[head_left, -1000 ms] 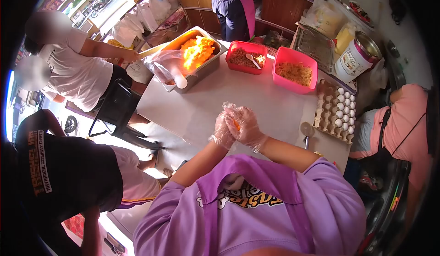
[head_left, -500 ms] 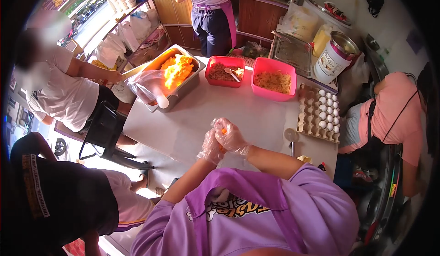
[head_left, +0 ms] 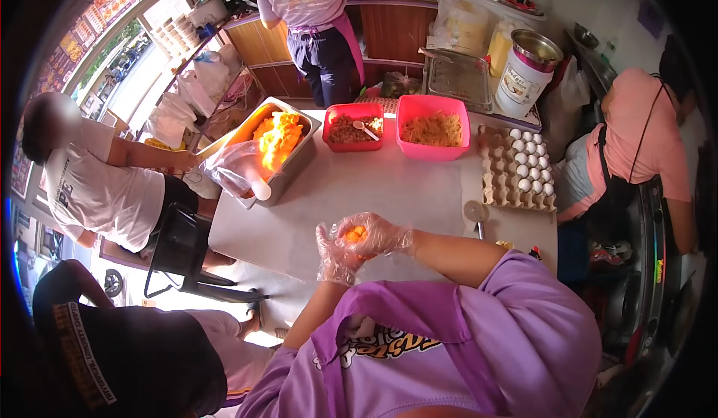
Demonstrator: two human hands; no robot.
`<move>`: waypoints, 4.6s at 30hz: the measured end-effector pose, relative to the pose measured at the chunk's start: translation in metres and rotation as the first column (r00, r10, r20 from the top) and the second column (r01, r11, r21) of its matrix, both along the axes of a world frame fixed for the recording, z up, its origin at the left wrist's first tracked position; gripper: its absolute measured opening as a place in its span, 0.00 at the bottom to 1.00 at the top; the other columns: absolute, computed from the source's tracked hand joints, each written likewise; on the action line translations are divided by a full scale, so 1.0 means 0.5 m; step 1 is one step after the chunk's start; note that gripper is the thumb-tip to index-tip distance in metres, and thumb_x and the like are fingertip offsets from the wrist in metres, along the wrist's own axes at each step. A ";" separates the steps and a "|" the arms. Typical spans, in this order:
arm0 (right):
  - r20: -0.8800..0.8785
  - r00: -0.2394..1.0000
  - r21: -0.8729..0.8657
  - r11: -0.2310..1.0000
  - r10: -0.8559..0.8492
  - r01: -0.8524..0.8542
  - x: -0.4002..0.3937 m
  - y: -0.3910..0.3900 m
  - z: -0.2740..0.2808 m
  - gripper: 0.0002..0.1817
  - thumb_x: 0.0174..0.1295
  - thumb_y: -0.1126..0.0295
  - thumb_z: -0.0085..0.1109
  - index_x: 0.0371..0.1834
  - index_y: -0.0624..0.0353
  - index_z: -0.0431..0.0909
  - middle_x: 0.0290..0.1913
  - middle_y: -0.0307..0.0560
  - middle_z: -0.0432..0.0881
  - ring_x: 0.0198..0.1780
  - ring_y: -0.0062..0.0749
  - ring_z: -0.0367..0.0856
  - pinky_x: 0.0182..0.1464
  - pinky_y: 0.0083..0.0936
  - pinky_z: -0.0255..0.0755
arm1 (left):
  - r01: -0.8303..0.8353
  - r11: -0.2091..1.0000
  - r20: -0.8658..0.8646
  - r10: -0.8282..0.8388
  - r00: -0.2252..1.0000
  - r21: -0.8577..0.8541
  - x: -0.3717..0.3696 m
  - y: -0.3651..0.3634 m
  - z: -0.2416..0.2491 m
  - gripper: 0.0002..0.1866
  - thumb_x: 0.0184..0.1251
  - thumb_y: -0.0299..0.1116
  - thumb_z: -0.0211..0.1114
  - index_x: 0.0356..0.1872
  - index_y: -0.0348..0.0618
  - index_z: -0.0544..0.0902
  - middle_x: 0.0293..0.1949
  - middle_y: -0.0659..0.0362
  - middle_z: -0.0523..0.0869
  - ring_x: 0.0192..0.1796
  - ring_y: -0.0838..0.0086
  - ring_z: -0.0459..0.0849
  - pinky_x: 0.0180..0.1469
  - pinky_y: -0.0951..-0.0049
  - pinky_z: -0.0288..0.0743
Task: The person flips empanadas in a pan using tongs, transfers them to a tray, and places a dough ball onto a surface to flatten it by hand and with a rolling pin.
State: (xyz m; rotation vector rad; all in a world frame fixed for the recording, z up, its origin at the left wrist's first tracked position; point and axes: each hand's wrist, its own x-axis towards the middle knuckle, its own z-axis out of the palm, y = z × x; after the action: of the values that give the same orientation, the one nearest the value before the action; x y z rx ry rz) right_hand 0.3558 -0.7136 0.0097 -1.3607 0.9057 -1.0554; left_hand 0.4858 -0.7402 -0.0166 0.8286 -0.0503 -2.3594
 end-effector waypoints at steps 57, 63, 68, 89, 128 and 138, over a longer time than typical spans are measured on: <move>-0.259 0.649 -0.746 0.575 -0.715 0.336 0.066 0.043 0.038 0.20 0.54 0.72 0.64 0.50 0.62 0.72 0.40 0.50 0.78 0.38 0.43 0.77 0.43 0.38 0.71 | 0.396 0.370 0.534 0.444 0.719 -0.840 0.000 0.021 -0.007 0.02 0.67 0.29 0.57 0.37 0.44 0.75 0.35 0.63 0.77 0.36 0.78 0.78 0.39 0.76 0.76; -0.213 0.779 -0.618 0.699 -0.590 0.361 0.057 0.018 0.003 0.16 0.56 0.74 0.60 0.48 0.63 0.74 0.38 0.54 0.81 0.39 0.46 0.81 0.42 0.38 0.75 | 0.424 0.286 0.511 0.523 0.682 -0.859 0.001 0.033 -0.008 0.09 0.70 0.38 0.55 0.39 0.44 0.76 0.37 0.62 0.79 0.41 0.75 0.80 0.43 0.73 0.77; -0.441 0.863 -0.114 0.969 -0.245 0.217 0.055 -0.009 0.030 0.21 0.60 0.62 0.58 0.54 0.60 0.69 0.44 0.57 0.80 0.48 0.52 0.79 0.50 0.39 0.73 | -0.162 0.846 -0.013 0.181 0.983 -0.508 0.041 0.039 0.001 0.24 0.72 0.54 0.48 0.53 0.43 0.73 0.46 0.58 0.78 0.47 0.70 0.79 0.48 0.71 0.77; -0.929 0.366 -0.062 0.955 0.052 -0.291 0.080 -0.044 0.185 0.37 0.56 0.38 0.52 0.55 0.61 0.74 0.61 0.62 0.71 0.68 0.53 0.63 0.70 0.51 0.51 | -0.044 0.935 -0.126 0.000 0.992 -0.352 0.172 0.062 -0.034 0.34 0.68 0.64 0.45 0.62 0.46 0.68 0.59 0.51 0.73 0.60 0.60 0.74 0.61 0.59 0.69; -0.054 0.992 -0.411 0.908 -0.113 0.081 0.035 -0.028 0.063 0.21 0.59 0.56 0.59 0.47 0.63 0.80 0.44 0.58 0.77 0.51 0.47 0.74 0.58 0.38 0.66 | -0.226 0.763 0.001 0.284 0.959 -0.605 0.037 0.004 0.053 0.14 0.72 0.38 0.53 0.49 0.39 0.75 0.47 0.56 0.80 0.50 0.69 0.79 0.54 0.70 0.75; -0.375 0.742 -0.738 0.664 -0.556 0.124 0.073 0.007 0.056 0.33 0.56 0.58 0.63 0.63 0.65 0.67 0.41 0.57 0.76 0.42 0.50 0.73 0.48 0.43 0.67 | -0.261 0.789 -0.047 0.284 0.958 -0.556 0.028 0.035 0.065 0.11 0.71 0.37 0.54 0.44 0.40 0.75 0.42 0.58 0.80 0.43 0.72 0.80 0.47 0.72 0.76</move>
State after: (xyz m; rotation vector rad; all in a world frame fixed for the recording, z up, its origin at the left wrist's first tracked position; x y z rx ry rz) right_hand 0.3921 -0.7100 0.0376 -2.2785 1.3605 -1.3882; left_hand 0.4996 -0.7229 0.0159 0.5423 -0.5741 -1.8951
